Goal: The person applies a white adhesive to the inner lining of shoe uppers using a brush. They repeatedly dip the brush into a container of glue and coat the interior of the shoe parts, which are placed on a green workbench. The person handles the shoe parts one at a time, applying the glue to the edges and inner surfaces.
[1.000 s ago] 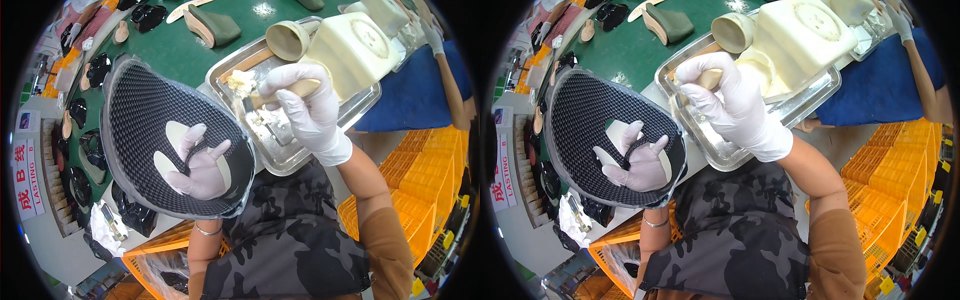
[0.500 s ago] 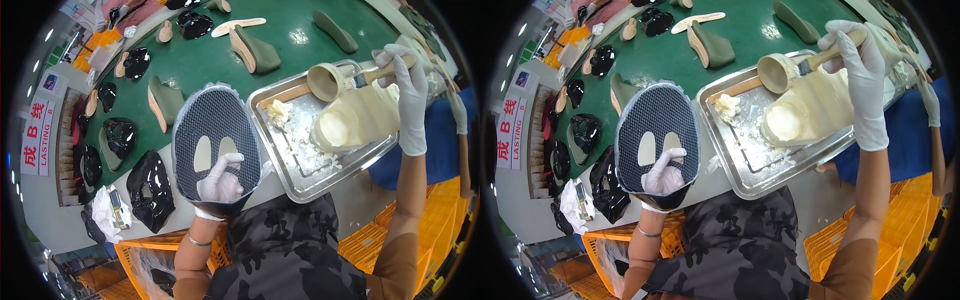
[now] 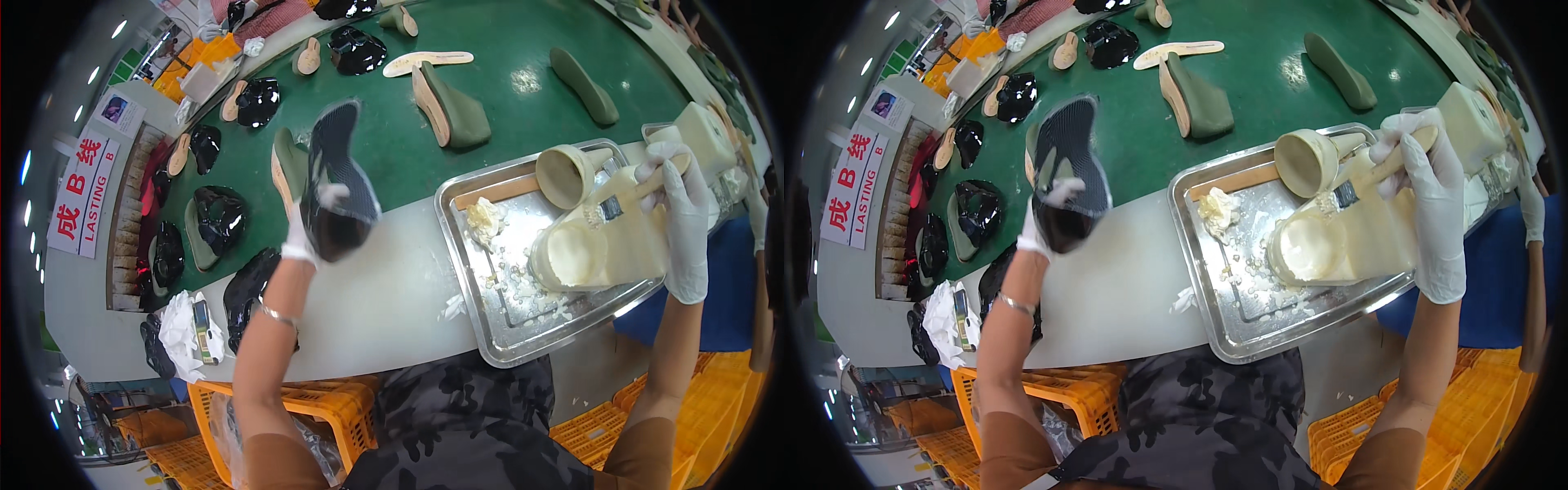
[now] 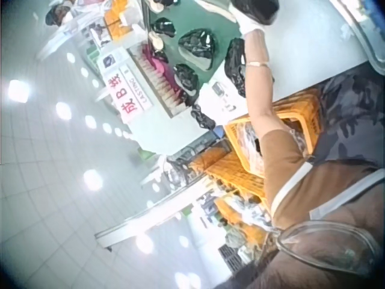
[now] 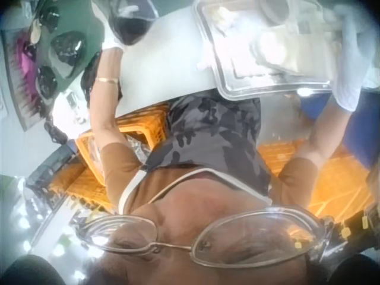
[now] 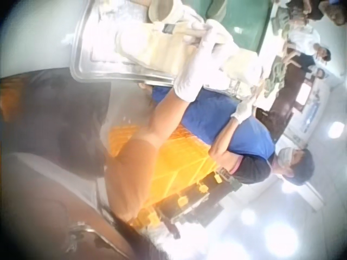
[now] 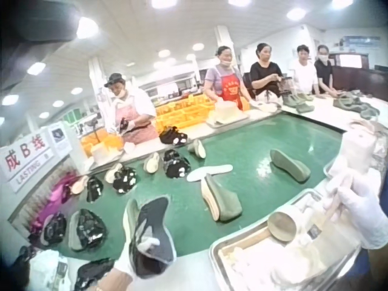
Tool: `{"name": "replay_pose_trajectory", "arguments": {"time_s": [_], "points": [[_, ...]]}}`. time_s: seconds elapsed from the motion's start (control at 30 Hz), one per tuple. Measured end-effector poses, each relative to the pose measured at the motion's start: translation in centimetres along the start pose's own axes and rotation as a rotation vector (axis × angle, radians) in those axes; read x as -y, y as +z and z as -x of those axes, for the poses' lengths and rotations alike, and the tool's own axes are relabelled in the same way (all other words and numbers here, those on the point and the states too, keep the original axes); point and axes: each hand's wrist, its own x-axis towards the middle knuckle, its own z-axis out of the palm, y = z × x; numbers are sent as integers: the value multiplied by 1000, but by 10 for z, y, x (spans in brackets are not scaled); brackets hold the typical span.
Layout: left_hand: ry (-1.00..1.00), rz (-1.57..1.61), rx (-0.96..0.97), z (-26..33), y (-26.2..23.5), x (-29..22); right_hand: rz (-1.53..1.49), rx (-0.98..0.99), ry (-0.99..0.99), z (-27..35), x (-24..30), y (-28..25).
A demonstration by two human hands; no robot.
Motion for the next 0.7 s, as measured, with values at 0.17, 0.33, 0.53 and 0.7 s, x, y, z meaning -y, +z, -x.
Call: {"name": "replay_pose_trajectory", "arguments": {"time_s": [0.17,0.33,0.53,0.7], "points": [[147,-282,-405,-82,-36,-36,-26,7,-9,1,4,4],[131,-1180,-615,-118,-44,-45,-62,26,23,2,7,5],[153,-1692,-699,-121,-28,-35,-53,74,29,-1,6,7],[25,-1801,-623,-111,-27,-36,-68,49,28,-1,5,8]]}}
